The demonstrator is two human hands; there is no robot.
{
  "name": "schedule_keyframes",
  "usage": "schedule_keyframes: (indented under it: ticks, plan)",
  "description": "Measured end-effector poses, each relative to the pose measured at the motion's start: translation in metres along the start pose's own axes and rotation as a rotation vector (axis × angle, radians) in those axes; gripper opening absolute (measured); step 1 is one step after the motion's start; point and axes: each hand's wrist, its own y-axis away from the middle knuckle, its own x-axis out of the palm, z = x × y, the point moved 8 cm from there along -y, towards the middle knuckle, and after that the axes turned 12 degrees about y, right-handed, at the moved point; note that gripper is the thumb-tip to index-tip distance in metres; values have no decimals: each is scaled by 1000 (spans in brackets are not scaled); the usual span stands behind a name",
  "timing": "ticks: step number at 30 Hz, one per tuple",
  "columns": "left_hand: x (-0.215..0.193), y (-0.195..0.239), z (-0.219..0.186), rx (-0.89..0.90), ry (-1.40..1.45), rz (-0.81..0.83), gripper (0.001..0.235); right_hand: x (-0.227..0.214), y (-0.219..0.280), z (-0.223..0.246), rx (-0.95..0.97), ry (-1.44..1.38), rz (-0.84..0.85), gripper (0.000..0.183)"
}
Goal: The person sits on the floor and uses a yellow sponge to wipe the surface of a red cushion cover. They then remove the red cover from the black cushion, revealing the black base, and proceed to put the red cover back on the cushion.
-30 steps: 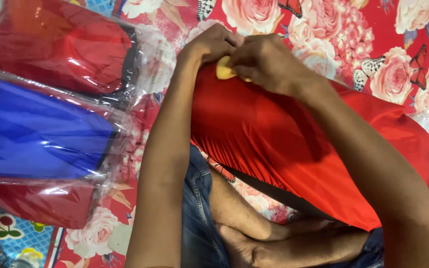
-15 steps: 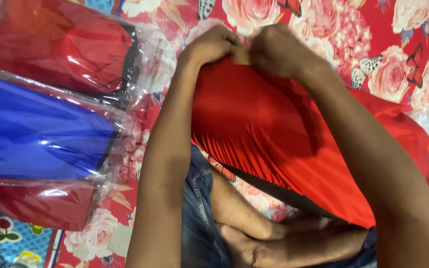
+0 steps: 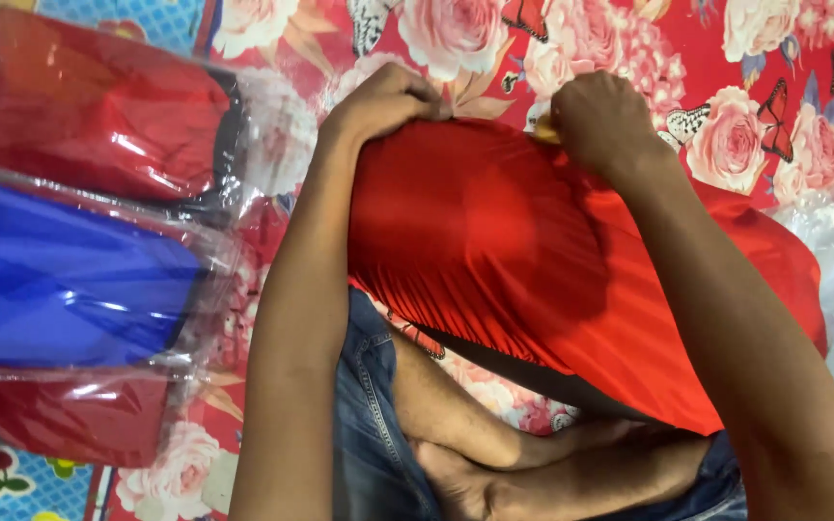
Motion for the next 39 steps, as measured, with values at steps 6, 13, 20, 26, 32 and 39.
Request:
schedule_keyframes:
  ticks: [6, 13, 20, 26, 32, 39]
  plan:
    - [3, 12, 2, -98, 11, -19, 27, -80, 52, 75, -179, -438, -293, 19]
    - [8, 11, -4, 73, -7, -34, 53, 42, 67, -93, 281, 360, 148, 24]
    - [-5, 6, -2, 231, -180, -114, 21, -48, 113, 12, -101, -277, -587, 19]
    - [-2, 29, -16, 135, -169, -179, 20, 21, 160, -88, 403, 359, -357, 25]
    - [15, 57, -93, 468, -136, -396, 15, -64, 224, 38, 199, -208, -926, 5]
    - [144, 5, -144, 154, -593, -31, 62, -13, 206, 27, 162, -251, -817, 28]
